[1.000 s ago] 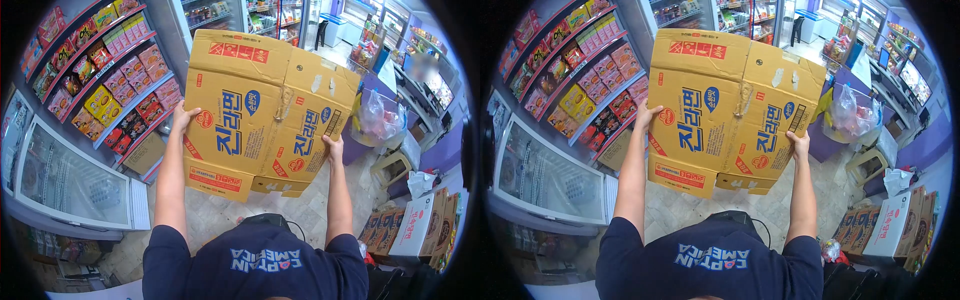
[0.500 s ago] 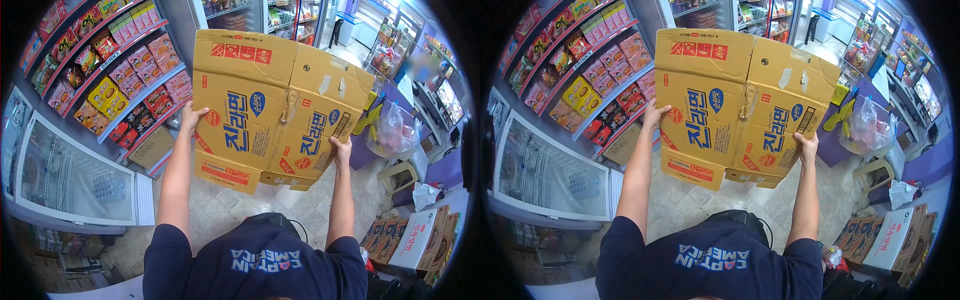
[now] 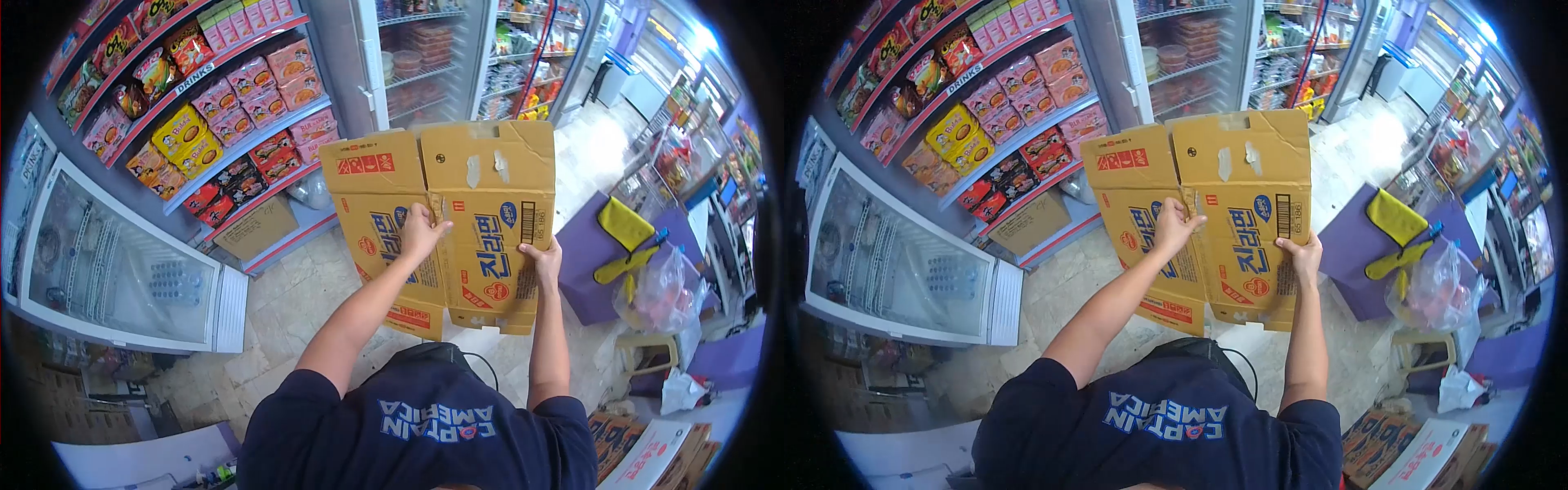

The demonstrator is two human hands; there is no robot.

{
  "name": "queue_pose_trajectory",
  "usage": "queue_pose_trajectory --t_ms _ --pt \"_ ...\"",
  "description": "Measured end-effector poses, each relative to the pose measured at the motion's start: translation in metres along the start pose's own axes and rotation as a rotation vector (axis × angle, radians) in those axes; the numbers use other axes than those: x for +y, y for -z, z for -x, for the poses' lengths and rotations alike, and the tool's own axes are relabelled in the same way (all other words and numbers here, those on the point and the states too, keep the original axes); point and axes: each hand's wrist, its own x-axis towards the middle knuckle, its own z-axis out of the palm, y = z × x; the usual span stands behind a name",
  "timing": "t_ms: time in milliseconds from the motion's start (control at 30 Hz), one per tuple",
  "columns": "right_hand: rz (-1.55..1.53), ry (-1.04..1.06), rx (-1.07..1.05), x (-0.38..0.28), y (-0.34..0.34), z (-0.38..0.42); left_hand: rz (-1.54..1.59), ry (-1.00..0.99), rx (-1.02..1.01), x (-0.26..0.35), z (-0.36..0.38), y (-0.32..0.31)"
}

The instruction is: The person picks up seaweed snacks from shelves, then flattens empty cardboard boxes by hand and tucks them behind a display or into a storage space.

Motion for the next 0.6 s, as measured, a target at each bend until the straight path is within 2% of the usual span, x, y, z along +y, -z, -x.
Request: queue_pose_trajectory --t_ms 67,100,300,333,400,533,567,600 --pt "-0.058 -0.015 -0.024 0.001 -0.007 -0.015 0.012 -0.084 0.046 -0.004 -0.015 -0.006" --pt "-0.058 -0.015 -0.004 0.004 0.024 -0.003 0.017 -0.139 0.065 0.012 0.006 -0.022" --pt "-0.139 -0.006 -0.01 0.013 -0.008 -0.043 0.109 -0.167 0.288 0.005 -0.026 -0.021" --pt "-0.151 0.01 0.01 0.013 0.015 -0.025 0.104 -0.265 0.339 0.02 -0.004 -0.032" --pt "-0.17 0.034 0.016 0.015 0.004 -0.035 0.094 -0.444 0.463 0.023 -0.013 -0.028" --pt "-0.254 0.057 0.041 0.036 -0.009 -0.04 0.058 -0.385 0.435 0.038 -0.021 -0.025" --pt "-0.29 0.067 0.06 0.046 0.014 -0.026 -0.039 -0.479 0.465 0.051 -0.004 -0.036" --pt "-0.332 0.075 0.067 0.046 0.006 -0.026 -0.075 -0.514 0.466 0.051 -0.012 -0.032"
